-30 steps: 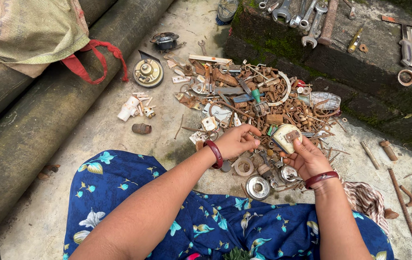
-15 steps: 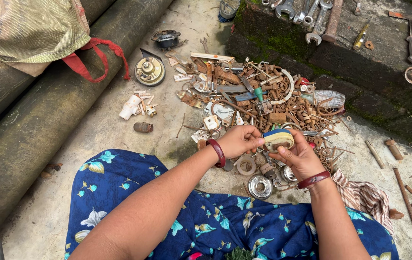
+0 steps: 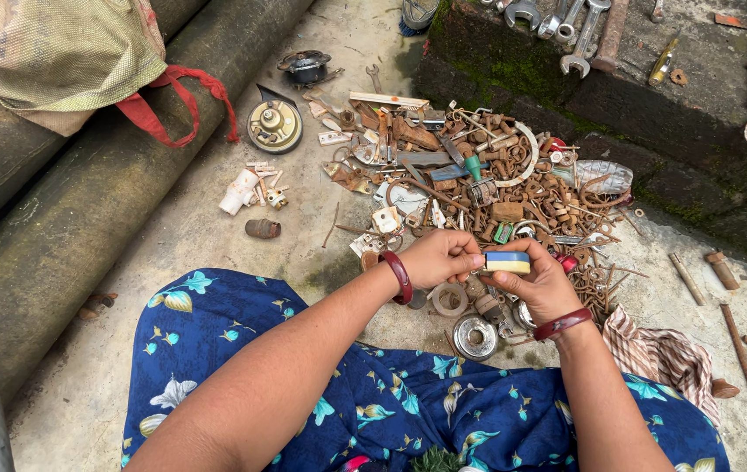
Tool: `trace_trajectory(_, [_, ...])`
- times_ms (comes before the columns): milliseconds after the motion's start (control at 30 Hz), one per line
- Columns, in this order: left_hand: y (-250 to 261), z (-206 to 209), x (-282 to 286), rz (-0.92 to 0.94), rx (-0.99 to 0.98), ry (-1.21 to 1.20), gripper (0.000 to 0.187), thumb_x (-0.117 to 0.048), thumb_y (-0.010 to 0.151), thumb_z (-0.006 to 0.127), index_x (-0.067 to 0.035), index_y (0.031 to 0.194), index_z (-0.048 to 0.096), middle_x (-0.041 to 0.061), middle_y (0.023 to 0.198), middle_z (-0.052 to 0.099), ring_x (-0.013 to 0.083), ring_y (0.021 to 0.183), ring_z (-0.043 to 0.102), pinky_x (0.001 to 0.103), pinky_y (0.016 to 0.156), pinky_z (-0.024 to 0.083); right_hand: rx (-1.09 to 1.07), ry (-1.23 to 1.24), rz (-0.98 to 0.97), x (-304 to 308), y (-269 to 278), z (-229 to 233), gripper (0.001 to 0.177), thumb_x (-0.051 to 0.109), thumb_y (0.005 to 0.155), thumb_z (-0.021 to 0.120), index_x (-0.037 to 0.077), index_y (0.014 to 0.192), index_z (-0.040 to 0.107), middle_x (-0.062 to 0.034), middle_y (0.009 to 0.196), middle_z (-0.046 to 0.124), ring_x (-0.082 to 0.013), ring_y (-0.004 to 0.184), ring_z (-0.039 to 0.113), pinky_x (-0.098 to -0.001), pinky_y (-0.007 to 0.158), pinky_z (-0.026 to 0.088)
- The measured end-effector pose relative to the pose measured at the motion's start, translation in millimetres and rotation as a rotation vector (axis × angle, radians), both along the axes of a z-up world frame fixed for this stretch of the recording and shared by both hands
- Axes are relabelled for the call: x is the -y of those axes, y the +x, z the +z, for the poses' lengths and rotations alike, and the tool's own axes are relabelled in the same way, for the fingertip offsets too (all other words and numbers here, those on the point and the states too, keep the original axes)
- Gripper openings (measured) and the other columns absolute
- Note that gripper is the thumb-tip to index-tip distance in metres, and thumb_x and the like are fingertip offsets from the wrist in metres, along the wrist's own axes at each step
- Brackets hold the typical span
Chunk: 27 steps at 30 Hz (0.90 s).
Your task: The person sorts through a pile of rusted scrap metal and various hardware parts by hand, picking up individual items and then measuring a long metal rod with a tape measure.
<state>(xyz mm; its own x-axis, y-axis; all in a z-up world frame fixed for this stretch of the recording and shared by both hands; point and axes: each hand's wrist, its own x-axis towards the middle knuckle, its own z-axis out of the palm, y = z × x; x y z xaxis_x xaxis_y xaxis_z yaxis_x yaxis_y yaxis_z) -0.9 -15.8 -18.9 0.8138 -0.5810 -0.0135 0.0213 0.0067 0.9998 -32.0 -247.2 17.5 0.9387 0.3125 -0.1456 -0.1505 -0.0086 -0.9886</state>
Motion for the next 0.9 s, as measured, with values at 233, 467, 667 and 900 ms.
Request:
trace_trajectory(233, [1, 5, -1, -0.017, -0.006, -0.01, 0.021, -0.026, 0.102, 0.064, -0.006, 0.099, 0.065, -0.002, 0.075, 0.065, 0.0054, 0.065, 0.06, 0.024, 0.058, 0.05, 0.128, -0.094, -0.033, 2, 4, -3, 0.036, 0.003, 0.082, 0.08, 0.006, 0.114, 0.063, -0.0054, 0.106, 0.073, -0.0154, 0.099, 0.071, -0.0313, 0.089, 0.06])
trace_trajectory(467, [8, 14, -11, 0.019, -0.045, -0.082, 0.021, -0.027, 0.103, 0.063, -0.007, 0.098, 0.065, -0.004, 0.072, 0.062, 0.0044, 0.063, 0.054, 0.022, 0.059, 0.047, 0.317, -0.458, -0.208, 9, 10, -1, 0.037, 0.009, 0.077, 0.087, 0.006, 0.106, 0.065, -0.0033, 0.101, 0.073, -0.0118, 0.094, 0.068, -0.0288, 0.082, 0.058])
trace_trajectory(667, [24, 28, -35, 0.288, -0.201, -0.173, 0.022, -0.028, 0.1, 0.068, -0.01, 0.088, 0.062, -0.007, 0.067, 0.055, 0.0034, 0.058, 0.047, 0.021, 0.053, 0.038, 0.431, -0.793, -0.452, 46, 15, 4, 0.04, 0.02, 0.075, 0.093, 0.007, 0.103, 0.067, -0.0065, 0.105, 0.072, -0.0185, 0.093, 0.068, -0.0347, 0.083, 0.056])
trace_trajectory(900, [27, 31, -49, 0.484, -0.123, -0.104, 0.024, -0.025, 0.096, 0.069, -0.01, 0.078, 0.064, -0.006, 0.064, 0.054, 0.0035, 0.056, 0.045, 0.022, 0.052, 0.037, 0.495, -1.01, -0.633, 76, 27, -28, 0.049, 0.021, 0.07, 0.098, 0.009, 0.107, 0.069, -0.012, 0.11, 0.062, -0.0305, 0.099, 0.063, -0.0454, 0.092, 0.053])
